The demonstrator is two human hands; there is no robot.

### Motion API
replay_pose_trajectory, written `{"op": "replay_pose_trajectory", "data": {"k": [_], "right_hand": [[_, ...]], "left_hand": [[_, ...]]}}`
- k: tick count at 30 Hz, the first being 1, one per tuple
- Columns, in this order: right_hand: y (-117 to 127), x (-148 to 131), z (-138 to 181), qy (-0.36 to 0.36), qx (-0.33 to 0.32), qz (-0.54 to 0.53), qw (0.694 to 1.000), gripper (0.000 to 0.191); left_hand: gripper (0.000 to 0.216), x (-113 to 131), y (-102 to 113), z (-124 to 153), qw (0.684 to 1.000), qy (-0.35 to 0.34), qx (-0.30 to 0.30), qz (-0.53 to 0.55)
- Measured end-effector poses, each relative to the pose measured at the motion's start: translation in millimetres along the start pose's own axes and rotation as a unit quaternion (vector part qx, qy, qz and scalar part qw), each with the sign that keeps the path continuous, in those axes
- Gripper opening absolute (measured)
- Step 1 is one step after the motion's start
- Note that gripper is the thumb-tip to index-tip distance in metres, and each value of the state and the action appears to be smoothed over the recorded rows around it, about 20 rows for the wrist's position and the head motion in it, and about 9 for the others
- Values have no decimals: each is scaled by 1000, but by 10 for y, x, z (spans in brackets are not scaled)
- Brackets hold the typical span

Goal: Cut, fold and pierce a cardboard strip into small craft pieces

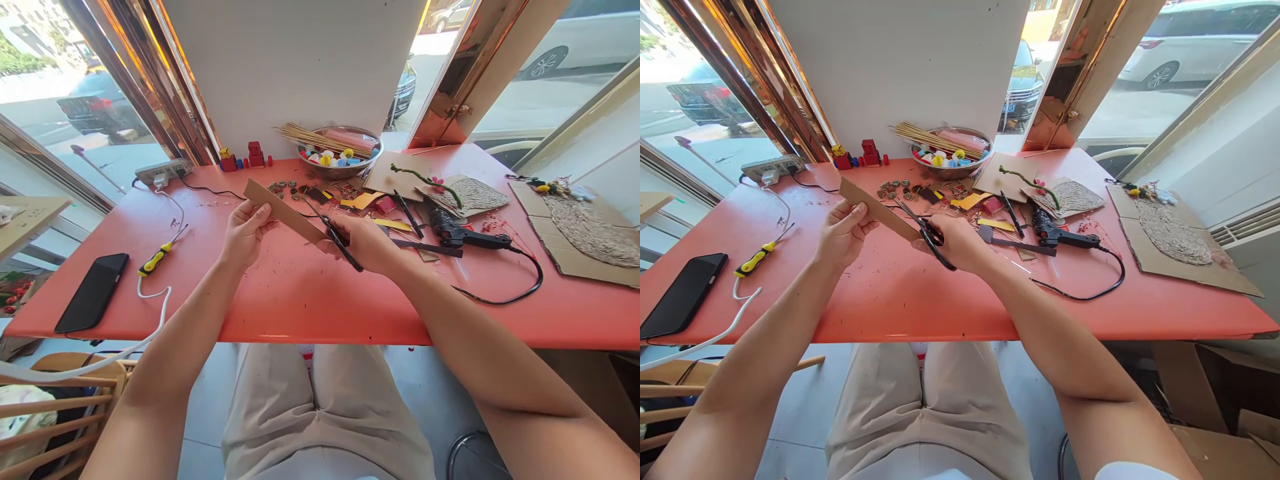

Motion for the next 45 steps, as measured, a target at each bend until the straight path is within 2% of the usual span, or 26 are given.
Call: {"op": "replay_pose_trajectory", "data": {"k": [3, 6, 11, 19, 28, 33, 40, 45], "right_hand": [[-30, -14, 17, 0, 23, 75, 997, 38], [-48, -21, 34, 6, 27, 149, 988, 38], [-99, -96, 69, 6, -14, 242, 970, 25], [-144, -322, 134, -16, -50, 333, 941, 33], [-68, -404, 121, -42, -88, 393, 914, 37], [-108, -380, 97, -44, -78, 406, 910, 37], [-190, -304, 95, -6, -25, 417, 909, 40], [-168, -338, 113, -17, -37, 418, 907, 35]], "left_hand": [[29, -21, -8, 8, 1000, -4, -18, 8], [38, -37, -35, 21, 999, -9, -47, 9], [51, -55, -80, 54, 997, -7, -70, -25], [54, -94, -200, 174, 992, 5, -113, -61], [53, -118, -158, 159, 993, 4, -108, -48], [54, -124, -143, 160, 992, 19, -113, -49], [54, -106, -143, 153, 993, 10, -107, -38], [54, -97, -175, 166, 994, 10, -105, -29]]}}
Point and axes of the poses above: each hand's wrist, its own z-axis away from the middle knuckle, its own y-axis out of the back of the hand, x = y × z, the point moved 3 cm from there along -z, towards the middle knuckle, and after that the axes turned 11 degrees about z, right-handed, at the moved point
